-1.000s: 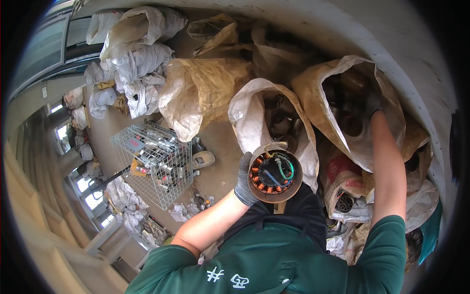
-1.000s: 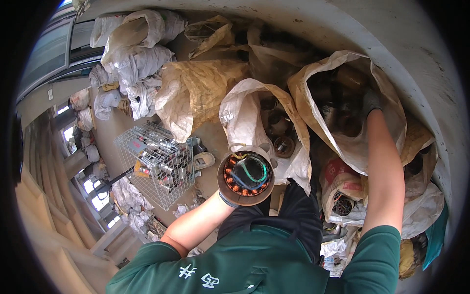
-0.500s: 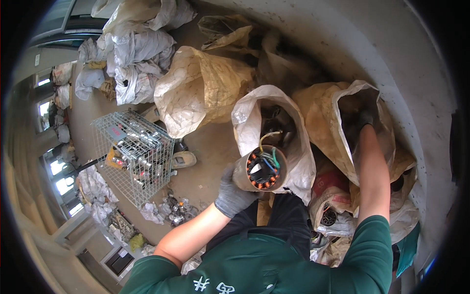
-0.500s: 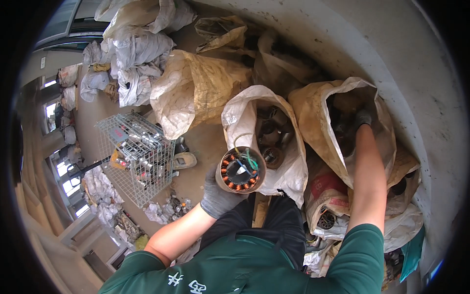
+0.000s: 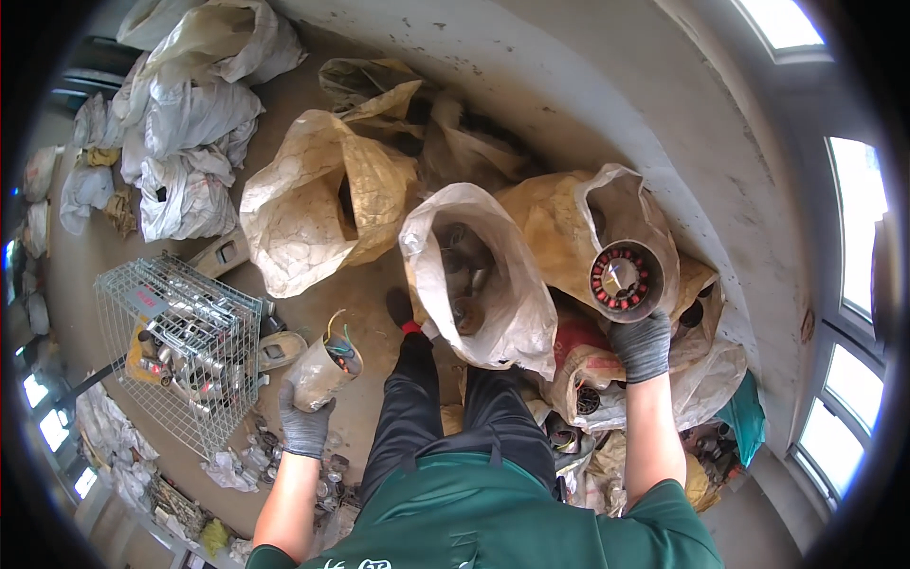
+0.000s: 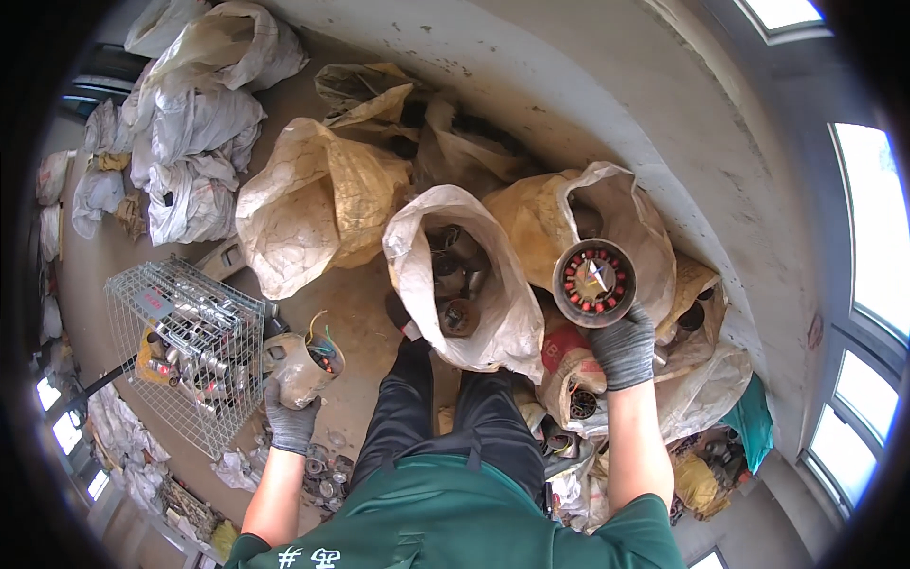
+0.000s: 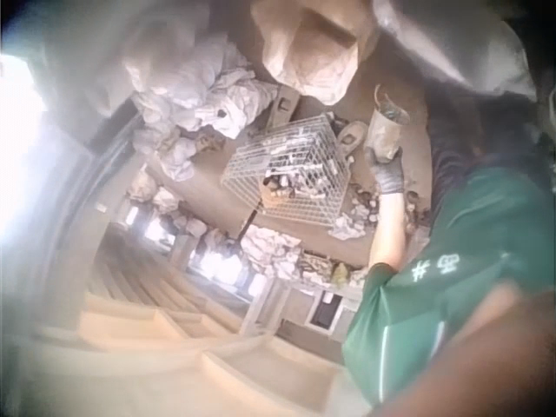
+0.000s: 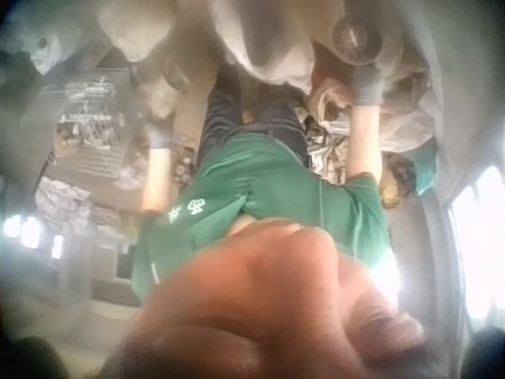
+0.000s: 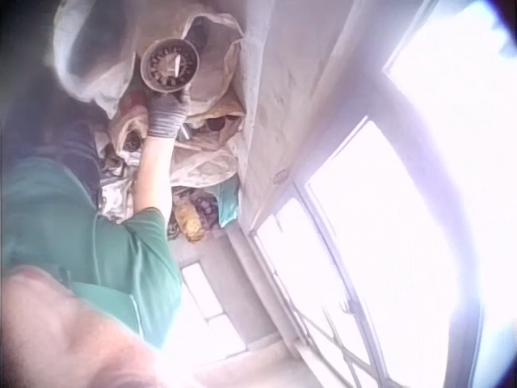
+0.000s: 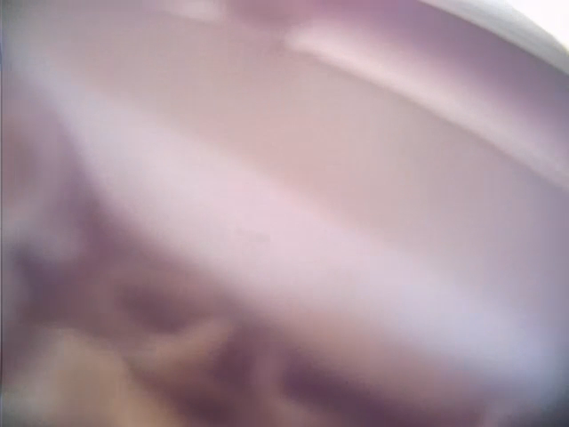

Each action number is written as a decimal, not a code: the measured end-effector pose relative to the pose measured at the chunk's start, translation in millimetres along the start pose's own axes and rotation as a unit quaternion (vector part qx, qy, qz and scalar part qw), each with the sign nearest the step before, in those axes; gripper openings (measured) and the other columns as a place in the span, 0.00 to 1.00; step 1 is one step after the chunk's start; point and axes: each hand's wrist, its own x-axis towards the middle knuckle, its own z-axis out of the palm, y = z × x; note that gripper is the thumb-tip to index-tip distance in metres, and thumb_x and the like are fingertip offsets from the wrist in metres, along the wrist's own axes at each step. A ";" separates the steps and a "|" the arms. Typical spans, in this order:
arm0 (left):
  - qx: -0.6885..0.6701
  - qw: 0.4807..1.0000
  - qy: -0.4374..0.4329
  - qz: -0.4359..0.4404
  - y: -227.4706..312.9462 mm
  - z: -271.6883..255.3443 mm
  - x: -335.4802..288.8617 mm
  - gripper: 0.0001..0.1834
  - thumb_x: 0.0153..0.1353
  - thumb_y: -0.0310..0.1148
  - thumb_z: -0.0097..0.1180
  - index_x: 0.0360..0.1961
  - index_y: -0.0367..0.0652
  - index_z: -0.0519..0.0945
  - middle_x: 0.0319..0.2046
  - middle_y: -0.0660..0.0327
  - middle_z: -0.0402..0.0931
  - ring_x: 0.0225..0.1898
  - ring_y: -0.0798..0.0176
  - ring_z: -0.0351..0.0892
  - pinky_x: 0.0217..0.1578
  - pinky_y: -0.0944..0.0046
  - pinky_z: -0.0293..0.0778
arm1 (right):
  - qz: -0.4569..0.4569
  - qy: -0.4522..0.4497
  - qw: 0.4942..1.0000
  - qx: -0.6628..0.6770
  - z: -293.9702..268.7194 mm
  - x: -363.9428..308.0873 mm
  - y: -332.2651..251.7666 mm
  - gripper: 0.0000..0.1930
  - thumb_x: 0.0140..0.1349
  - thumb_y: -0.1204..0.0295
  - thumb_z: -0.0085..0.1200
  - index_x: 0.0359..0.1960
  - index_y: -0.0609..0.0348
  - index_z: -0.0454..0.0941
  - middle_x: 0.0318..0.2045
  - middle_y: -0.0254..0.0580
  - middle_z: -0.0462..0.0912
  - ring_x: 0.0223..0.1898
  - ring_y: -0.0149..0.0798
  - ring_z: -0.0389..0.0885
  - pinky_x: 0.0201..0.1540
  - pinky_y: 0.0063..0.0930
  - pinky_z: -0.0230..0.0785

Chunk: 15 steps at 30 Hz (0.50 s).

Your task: The person, wearing gloves, sorts through metal scrap components, picking them up from the floor and placing them into different bags and a metal wire cart.

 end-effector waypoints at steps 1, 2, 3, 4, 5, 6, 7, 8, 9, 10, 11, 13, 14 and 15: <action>0.022 0.999 0.021 0.025 14.1 -16.4 -3.9 0.41 0.53 0.60 0.61 0.64 0.52 0.68 0.61 0.60 0.71 0.61 0.55 0.70 0.55 0.51 0.71 | 0.004 -0.054 0.998 0.008 -3.1 0.9 -19.2 0.18 0.66 0.62 0.50 0.56 0.49 0.76 0.55 0.29 0.81 0.59 0.29 0.76 0.60 0.27 0.70; 0.025 0.998 0.013 0.062 25.4 -42.1 -2.0 0.42 0.53 0.59 0.63 0.64 0.48 0.68 0.61 0.59 0.71 0.61 0.53 0.70 0.59 0.49 0.67 | 0.034 -0.054 0.989 0.133 -10.3 4.8 -38.3 0.16 0.66 0.63 0.50 0.53 0.52 0.77 0.53 0.34 0.82 0.57 0.29 0.77 0.60 0.29 0.70; 0.027 0.995 0.045 0.089 38.5 -65.8 -6.4 0.43 0.52 0.60 0.63 0.65 0.48 0.68 0.61 0.58 0.71 0.61 0.53 0.70 0.58 0.48 0.67 | 0.089 -0.085 0.956 0.267 -17.2 15.3 -63.3 0.15 0.70 0.65 0.46 0.53 0.57 0.77 0.53 0.39 0.82 0.58 0.30 0.77 0.61 0.29 0.68; 0.027 0.990 0.078 0.115 53.5 -87.7 -11.2 0.44 0.52 0.61 0.63 0.65 0.48 0.68 0.61 0.58 0.71 0.61 0.53 0.70 0.57 0.48 0.67 | 0.103 -0.060 0.889 0.442 8.2 12.4 -71.9 0.15 0.71 0.66 0.44 0.53 0.58 0.77 0.54 0.41 0.81 0.58 0.32 0.76 0.62 0.30 0.68; 0.028 0.981 0.121 0.147 70.4 -114.2 -19.3 0.45 0.52 0.62 0.63 0.66 0.47 0.67 0.61 0.57 0.71 0.61 0.54 0.70 0.56 0.47 0.67 | 0.112 -0.051 0.835 0.536 17.7 16.6 -92.3 0.15 0.72 0.67 0.44 0.53 0.59 0.76 0.55 0.42 0.80 0.59 0.34 0.76 0.62 0.32 0.67; 0.022 0.973 0.136 0.183 87.1 -146.7 -20.2 0.45 0.52 0.63 0.62 0.65 0.48 0.68 0.61 0.58 0.71 0.60 0.54 0.70 0.56 0.48 0.67 | 0.121 -0.036 0.771 0.624 23.7 17.3 -110.3 0.15 0.73 0.67 0.43 0.54 0.60 0.76 0.56 0.44 0.79 0.59 0.36 0.75 0.63 0.34 0.67; -0.001 0.958 0.192 0.212 105.5 -182.0 -20.2 0.42 0.51 0.62 0.62 0.64 0.53 0.69 0.59 0.61 0.72 0.59 0.55 0.71 0.55 0.48 0.68 | 0.127 -0.031 0.751 0.647 -1.3 23.7 -134.4 0.15 0.73 0.68 0.43 0.55 0.60 0.75 0.57 0.45 0.78 0.59 0.39 0.74 0.64 0.36 0.66; -0.028 0.950 0.223 0.217 130.9 -229.5 -13.6 0.39 0.51 0.61 0.63 0.62 0.58 0.70 0.58 0.63 0.73 0.57 0.56 0.72 0.52 0.48 0.71 | 0.195 -0.045 0.561 0.803 -25.2 30.4 -154.9 0.15 0.73 0.65 0.45 0.52 0.61 0.77 0.52 0.43 0.79 0.54 0.38 0.76 0.59 0.33 0.68; -0.022 0.916 0.237 0.324 156.1 -205.1 -9.2 0.36 0.52 0.59 0.63 0.61 0.59 0.71 0.56 0.64 0.73 0.55 0.56 0.72 0.48 0.46 0.73 | 0.277 -0.020 0.338 0.899 -46.5 36.8 -171.4 0.16 0.72 0.62 0.47 0.49 0.62 0.78 0.47 0.42 0.81 0.49 0.37 0.78 0.55 0.31 0.70; -0.043 0.900 0.267 0.342 190.0 -195.2 -18.0 0.35 0.55 0.57 0.62 0.61 0.57 0.70 0.56 0.62 0.73 0.54 0.55 0.74 0.46 0.49 0.75 | 0.199 -0.042 0.478 0.854 -47.2 36.1 -179.2 0.14 0.72 0.63 0.48 0.45 0.62 0.79 0.43 0.39 0.80 0.45 0.34 0.76 0.51 0.29 0.69; -0.001 0.857 0.336 0.391 220.1 -165.9 -32.4 0.33 0.58 0.55 0.60 0.62 0.56 0.69 0.54 0.61 0.74 0.52 0.55 0.76 0.45 0.53 0.77 | 0.117 -0.046 0.613 0.780 -42.1 37.3 -186.0 0.13 0.71 0.64 0.50 0.42 0.61 0.79 0.38 0.36 0.79 0.40 0.32 0.74 0.47 0.26 0.68; -0.038 0.808 0.396 0.435 264.7 -189.2 -44.9 0.31 0.63 0.51 0.57 0.60 0.44 0.72 0.51 0.56 0.78 0.49 0.54 0.80 0.45 0.56 0.79 | 0.056 -0.045 0.716 0.694 -52.9 46.8 -240.7 0.07 0.69 0.69 0.53 0.39 0.61 0.78 0.34 0.33 0.74 0.37 0.30 0.69 0.44 0.26 0.65; -0.078 0.786 0.418 0.449 282.7 -199.3 -44.8 0.30 0.64 0.50 0.58 0.59 0.38 0.73 0.49 0.54 0.79 0.47 0.53 0.81 0.45 0.56 0.79 | 0.011 -0.019 0.731 0.682 -41.0 49.4 -259.9 0.03 0.66 0.75 0.55 0.37 0.61 0.77 0.33 0.31 0.74 0.37 0.30 0.69 0.45 0.26 0.66; -0.105 0.771 0.428 0.460 298.7 -247.9 -42.7 0.32 0.58 0.52 0.63 0.60 0.49 0.71 0.49 0.58 0.77 0.44 0.56 0.80 0.38 0.57 0.78 | -0.010 -0.039 0.736 0.675 -40.4 53.3 -282.7 0.03 0.65 0.76 0.56 0.37 0.62 0.77 0.33 0.34 0.74 0.38 0.32 0.71 0.46 0.26 0.66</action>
